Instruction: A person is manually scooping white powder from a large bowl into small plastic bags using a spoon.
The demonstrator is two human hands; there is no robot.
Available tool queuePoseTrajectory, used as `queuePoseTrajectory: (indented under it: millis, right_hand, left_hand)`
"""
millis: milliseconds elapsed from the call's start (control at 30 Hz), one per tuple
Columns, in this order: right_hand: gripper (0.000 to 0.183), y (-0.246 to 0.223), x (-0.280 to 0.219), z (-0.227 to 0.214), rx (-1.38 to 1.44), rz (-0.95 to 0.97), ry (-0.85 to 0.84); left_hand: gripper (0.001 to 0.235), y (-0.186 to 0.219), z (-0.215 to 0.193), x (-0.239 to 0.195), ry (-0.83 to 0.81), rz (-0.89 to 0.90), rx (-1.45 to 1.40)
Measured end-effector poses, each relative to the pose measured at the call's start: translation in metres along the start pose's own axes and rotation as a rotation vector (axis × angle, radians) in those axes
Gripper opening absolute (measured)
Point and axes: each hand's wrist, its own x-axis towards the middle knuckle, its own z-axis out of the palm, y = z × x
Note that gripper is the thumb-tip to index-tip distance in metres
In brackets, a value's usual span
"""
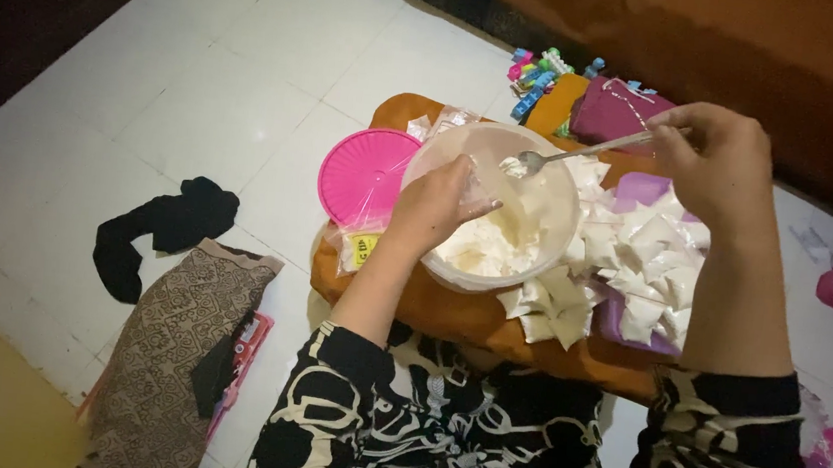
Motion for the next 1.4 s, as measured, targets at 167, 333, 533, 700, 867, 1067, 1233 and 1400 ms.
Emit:
queuePoseTrajectory:
  millis: [167,333,533,700,867,1067,1233,1400]
  right_hand:
    - [0.012,-0.015,-0.003,-0.007,0.022,-0.047,-0.023]
    - [0.013,-0.019,-0.001,0.001,-0.018,-0.042,-0.036]
    - [0.011,-0.035,-0.003,0.009,0.024,-0.070,-0.076]
    - [0.014,-0.075,-0.016,0.015,-0.114,-0.464,-0.043]
    - [0.015,-0.083,-0.035,0.023,-0.185,-0.763,0.060]
    - [0.021,-0.081,-0.043,0.005,-0.341,-0.849,0.293]
    - [0.015,-0.049,-0.033,0.014,-0.425,-0.660,0.343]
    - [0.013,-0.003,-0.003,0.109,-0.574,-0.461,-0.018]
  left_hand:
    - [0.052,0.000,0.002,-0.001,0.024,0.026,-0.003]
    - [0.053,0.005,-0.005,0.000,-0.025,0.002,0.031]
    - [0.051,0.002,-0.001,0.000,-0.020,0.005,0.030]
    - [0.046,0.001,-0.002,-0.001,0.007,0.037,-0.015]
    - [0.043,0.008,-0.018,0.002,-0.192,-0.064,-0.061]
    - [0.042,0.001,-0.012,0.000,-0.080,-0.088,-0.221]
    - [0.043,-0.011,-0.001,0.000,0.185,-0.098,-0.450]
    - [0.038,-0.015,0.003,-0.002,0.269,-0.010,-0.524]
